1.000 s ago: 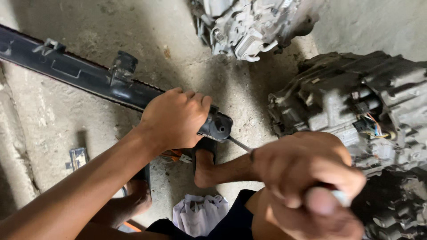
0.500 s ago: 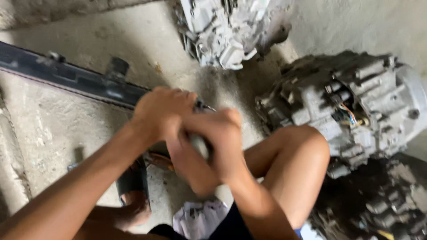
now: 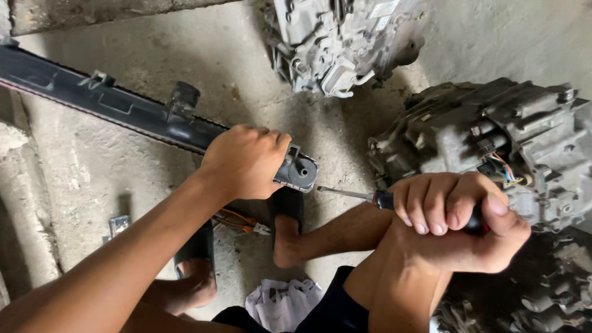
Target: The person uses a screwdriver to loosen and remove fasteners from a car radiator. They reposition the radiator multiple times to access different fasteners and continue unscrewing them throughout the clip.
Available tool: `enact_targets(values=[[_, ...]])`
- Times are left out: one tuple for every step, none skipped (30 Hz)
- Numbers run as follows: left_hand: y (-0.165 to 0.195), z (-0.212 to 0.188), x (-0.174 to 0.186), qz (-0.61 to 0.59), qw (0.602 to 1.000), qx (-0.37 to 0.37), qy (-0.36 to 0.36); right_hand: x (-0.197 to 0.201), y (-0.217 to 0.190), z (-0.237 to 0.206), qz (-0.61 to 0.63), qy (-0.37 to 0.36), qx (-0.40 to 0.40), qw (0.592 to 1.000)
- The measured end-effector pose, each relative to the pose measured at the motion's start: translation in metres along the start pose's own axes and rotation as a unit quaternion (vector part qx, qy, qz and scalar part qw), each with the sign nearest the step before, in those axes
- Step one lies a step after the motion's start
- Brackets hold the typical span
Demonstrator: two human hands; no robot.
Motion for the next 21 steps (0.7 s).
enact_targets(values=[[0.0, -0.001, 0.0, 0.006, 1.0, -0.001, 0.0, -0.003, 0.001, 0.0, 0.004, 0.006, 0.005, 1.0], [0.001, -0.002, 0.0, 0.011, 1.0, -0.001, 0.0, -0.005, 0.002, 0.0, 0.008, 0.013, 0.01, 1.0], [0.001, -0.003, -0.001, 0.006, 1.0, 0.005, -0.01, -0.008, 0.003, 0.0, 0.019, 0.014, 0.016, 1.0], [0.001, -0.004, -0.003, 0.002, 1.0, 0.009, -0.021, -0.011, 0.002, 0.0, 0.021, 0.011, 0.022, 0.999], [0.001, -0.005, -0.004, -0.002, 0.999, 0.013, -0.03, -0.012, 0.003, 0.0, 0.022, 0.009, 0.028, 0.999], [0.002, -0.005, -0.004, 0.002, 1.0, 0.01, -0.027, -0.014, 0.001, 0.0, 0.014, 0.0, 0.031, 0.999], [0.003, -0.006, -0.003, 0.006, 1.0, 0.007, -0.023, -0.014, 0.001, 0.0, 0.01, -0.003, 0.034, 0.999], [0.004, -0.007, -0.003, 0.01, 1.0, 0.005, -0.019, -0.014, 0.0, 0.0, 0.006, -0.006, 0.036, 0.999], [0.004, -0.007, -0.002, 0.008, 1.0, 0.002, -0.009, -0.014, 0.0, -0.001, 0.007, -0.002, 0.037, 0.999], [0.005, -0.008, -0.001, 0.005, 1.0, -0.002, 0.002, -0.013, 0.0, -0.001, 0.006, -0.003, 0.037, 0.999], [0.005, -0.009, 0.0, 0.001, 1.0, -0.005, 0.012, -0.013, 0.0, -0.002, 0.004, -0.003, 0.037, 0.999], [0.006, -0.009, -0.001, 0.004, 1.0, -0.006, 0.009, -0.013, 0.0, -0.002, 0.002, -0.009, 0.037, 0.999], [0.006, -0.01, -0.001, 0.007, 1.0, -0.006, 0.007, -0.014, 0.0, -0.002, 0.0, -0.013, 0.038, 0.999], [0.006, -0.01, -0.001, 0.01, 1.0, -0.007, 0.004, -0.015, 0.001, -0.002, -0.001, -0.017, 0.04, 0.999], [0.005, -0.01, -0.002, 0.005, 1.0, -0.004, -0.003, -0.015, 0.0, -0.002, -0.002, -0.017, 0.043, 0.999], [0.005, -0.01, -0.003, 0.0, 1.0, 0.0, -0.012, -0.016, 0.0, -0.002, -0.002, -0.021, 0.044, 0.999], [0.004, -0.009, -0.004, -0.005, 1.0, 0.003, -0.019, -0.016, 0.0, -0.002, -0.003, -0.025, 0.045, 0.999], [0.004, -0.008, -0.004, 0.0, 1.0, 0.0, -0.016, -0.017, 0.0, -0.002, -0.003, -0.033, 0.044, 0.999], [0.004, -0.008, -0.003, 0.003, 1.0, -0.003, -0.014, -0.018, 0.0, -0.002, -0.003, -0.04, 0.042, 0.998], [0.004, -0.007, -0.003, 0.006, 1.0, -0.008, -0.012, -0.018, 0.0, -0.002, 0.0, -0.039, 0.04, 0.998], [0.005, -0.007, -0.002, 0.008, 1.0, -0.011, 0.0, -0.018, 0.0, -0.002, 0.003, -0.037, 0.04, 0.999]])
Point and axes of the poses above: each hand's wrist, its own z-axis towards the middle knuckle, its own x-axis out of the back of the hand, y = z × x, the point moved 5 cm from there along z, towards the middle knuckle, and after that the axes turned 2 degrees about y, right-handed, at the moved point
